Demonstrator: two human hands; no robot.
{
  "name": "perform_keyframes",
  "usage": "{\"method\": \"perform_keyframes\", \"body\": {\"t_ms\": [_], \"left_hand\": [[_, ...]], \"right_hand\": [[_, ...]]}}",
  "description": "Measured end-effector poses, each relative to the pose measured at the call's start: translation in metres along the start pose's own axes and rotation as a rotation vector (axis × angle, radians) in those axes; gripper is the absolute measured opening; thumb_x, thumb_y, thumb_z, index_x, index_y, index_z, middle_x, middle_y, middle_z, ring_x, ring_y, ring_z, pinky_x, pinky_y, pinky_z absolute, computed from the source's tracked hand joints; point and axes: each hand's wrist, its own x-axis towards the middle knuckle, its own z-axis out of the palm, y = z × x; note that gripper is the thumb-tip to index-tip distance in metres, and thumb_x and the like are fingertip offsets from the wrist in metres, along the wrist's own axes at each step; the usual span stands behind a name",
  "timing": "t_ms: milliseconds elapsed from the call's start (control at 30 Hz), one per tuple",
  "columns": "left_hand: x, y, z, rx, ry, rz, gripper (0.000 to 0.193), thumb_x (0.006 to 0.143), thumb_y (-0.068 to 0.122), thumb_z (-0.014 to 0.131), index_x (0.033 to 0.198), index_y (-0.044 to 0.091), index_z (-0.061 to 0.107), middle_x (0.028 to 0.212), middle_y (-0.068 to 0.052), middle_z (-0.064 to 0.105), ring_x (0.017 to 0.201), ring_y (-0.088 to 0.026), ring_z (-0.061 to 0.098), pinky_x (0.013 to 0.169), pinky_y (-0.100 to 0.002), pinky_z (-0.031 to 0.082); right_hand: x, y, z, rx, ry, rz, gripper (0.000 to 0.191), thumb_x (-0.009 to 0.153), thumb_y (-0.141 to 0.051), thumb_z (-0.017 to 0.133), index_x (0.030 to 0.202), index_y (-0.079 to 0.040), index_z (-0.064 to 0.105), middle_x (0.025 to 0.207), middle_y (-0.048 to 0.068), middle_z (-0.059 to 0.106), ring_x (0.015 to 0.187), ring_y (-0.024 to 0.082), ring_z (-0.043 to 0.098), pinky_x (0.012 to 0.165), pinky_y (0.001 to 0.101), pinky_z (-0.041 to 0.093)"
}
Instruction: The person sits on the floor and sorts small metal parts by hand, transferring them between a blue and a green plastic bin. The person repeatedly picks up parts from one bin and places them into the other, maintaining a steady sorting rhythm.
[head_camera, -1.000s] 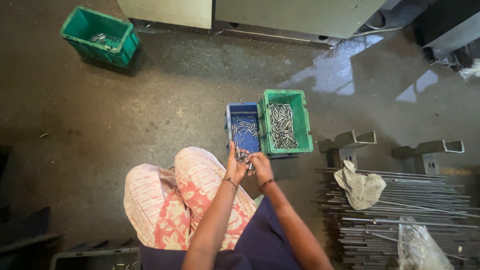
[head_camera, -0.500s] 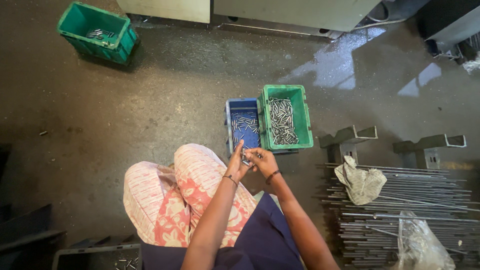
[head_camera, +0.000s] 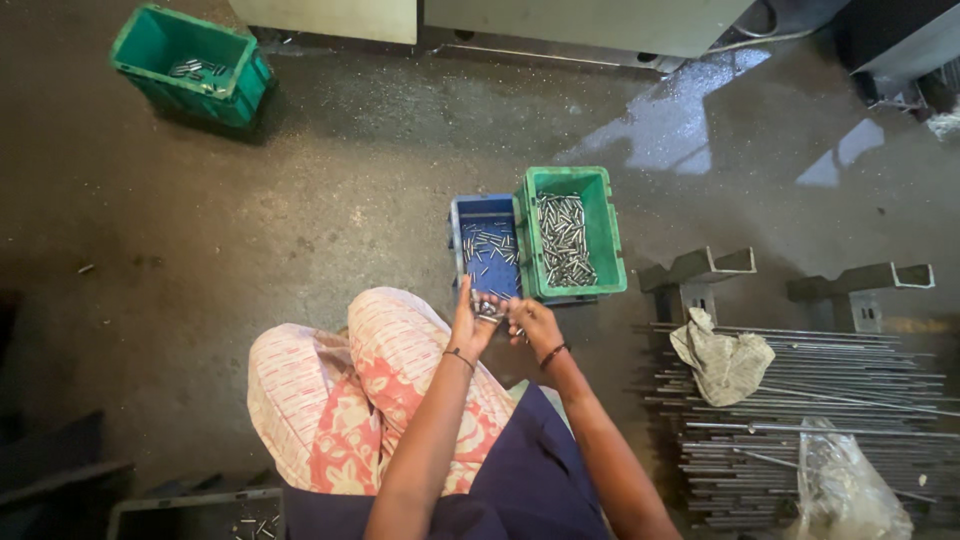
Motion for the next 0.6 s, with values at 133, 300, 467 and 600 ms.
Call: {"method": "perform_keyframes", "body": {"t_ms": [133,300,467,600], "left_hand": [[-0.003,0.001,0.002,-0.019,-0.021,0.032,0.048,0.092,0.056,0.068,0.072,0.016,0.051,0.071,-0.003,0.061,0.076,-0.022,0.069,0.079,-0.048,0.063],[-0.003,0.002,0.002,0.110,-0.032,-0.004,0.051,0.089,0.060,0.067,0.075,0.012,0.058,0.077,-0.009,0.067,0.076,-0.027,0.069,0.075,-0.044,0.061],[-0.003,-0.001,0.003,0.117,-0.003,0.058,0.046,0.096,0.056,0.069,0.082,0.015,0.057,0.077,-0.005,0.061,0.076,-0.024,0.068,0.074,-0.045,0.064],[-0.003,0.004,0.000,0.218,-0.009,-0.072,0.053,0.089,0.068,0.062,0.078,0.016,0.058,0.075,-0.007,0.066,0.061,-0.025,0.067,0.045,-0.040,0.047]], "right_hand": [[-0.005,0.012,0.012,-0.131,-0.027,-0.198,0.022,0.086,-0.014,0.079,0.102,-0.006,0.066,0.085,0.002,0.068,0.067,0.009,0.064,0.052,0.0260,0.056],[-0.010,0.011,0.030,-0.403,0.155,-0.210,0.022,0.083,-0.013,0.081,0.102,-0.006,0.071,0.079,0.006,0.073,0.060,0.010,0.067,0.052,0.0275,0.056],[-0.009,0.009,0.034,-0.461,0.120,-0.133,0.018,0.087,-0.017,0.077,0.103,-0.007,0.076,0.076,0.006,0.072,0.058,0.009,0.066,0.048,0.0265,0.056],[0.000,0.007,0.020,-0.129,-0.007,-0.138,0.017,0.094,-0.013,0.065,0.103,0.000,0.073,0.080,0.004,0.071,0.062,0.009,0.065,0.048,0.0245,0.053]]}}
